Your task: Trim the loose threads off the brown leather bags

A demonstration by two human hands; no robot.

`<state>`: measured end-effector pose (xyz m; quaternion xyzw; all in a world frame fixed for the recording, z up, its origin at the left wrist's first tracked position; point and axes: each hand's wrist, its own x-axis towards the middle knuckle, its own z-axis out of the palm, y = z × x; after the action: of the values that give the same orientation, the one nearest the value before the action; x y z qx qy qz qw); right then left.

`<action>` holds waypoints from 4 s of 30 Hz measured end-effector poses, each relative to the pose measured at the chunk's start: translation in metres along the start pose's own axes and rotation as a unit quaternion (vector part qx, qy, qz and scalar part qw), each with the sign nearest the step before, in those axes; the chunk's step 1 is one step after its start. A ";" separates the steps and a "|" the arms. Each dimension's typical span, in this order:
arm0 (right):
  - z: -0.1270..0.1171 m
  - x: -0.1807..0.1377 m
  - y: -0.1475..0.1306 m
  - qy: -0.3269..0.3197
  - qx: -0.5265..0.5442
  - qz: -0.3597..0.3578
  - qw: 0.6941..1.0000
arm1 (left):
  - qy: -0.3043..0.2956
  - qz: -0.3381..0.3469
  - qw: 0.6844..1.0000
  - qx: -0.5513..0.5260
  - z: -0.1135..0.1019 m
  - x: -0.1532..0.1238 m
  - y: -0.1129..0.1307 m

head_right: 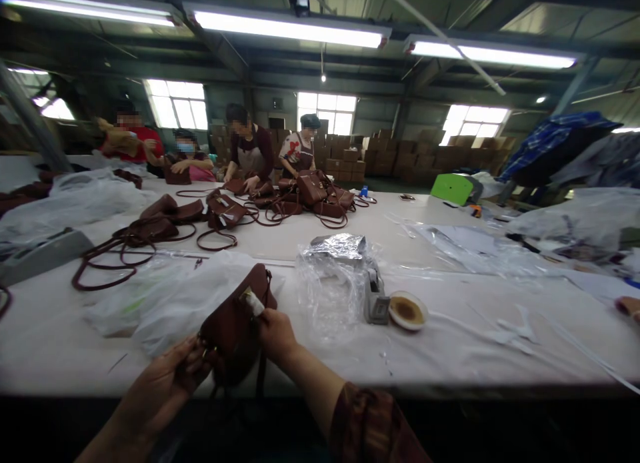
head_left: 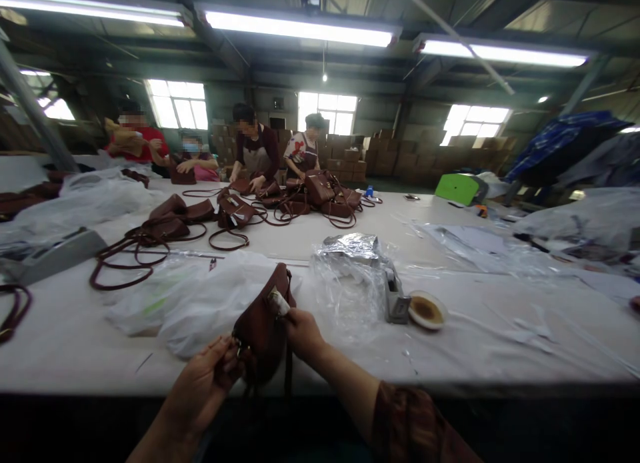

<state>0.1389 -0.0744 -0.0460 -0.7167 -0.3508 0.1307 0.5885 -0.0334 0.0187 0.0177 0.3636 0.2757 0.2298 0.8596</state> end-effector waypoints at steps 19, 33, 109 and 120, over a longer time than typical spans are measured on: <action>-0.004 -0.022 -0.016 0.062 -0.116 -0.020 0.991 | 0.050 0.333 0.565 0.753 0.053 0.015 0.015; -0.019 -0.028 -0.017 0.084 -0.179 -0.134 0.971 | 0.099 0.349 0.613 0.702 0.046 0.006 0.005; -0.006 -0.020 -0.011 -0.012 -0.237 -0.032 0.971 | 0.109 0.424 0.650 0.621 0.044 -0.005 -0.023; -0.023 -0.027 -0.017 -0.026 -0.297 -0.087 0.950 | 0.149 0.415 0.614 0.655 0.042 -0.008 -0.021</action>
<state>0.1271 -0.1080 -0.0301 -0.8221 -0.4498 -0.0130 0.3487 -0.0083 -0.0207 0.0287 0.8663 0.2967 0.3716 0.1529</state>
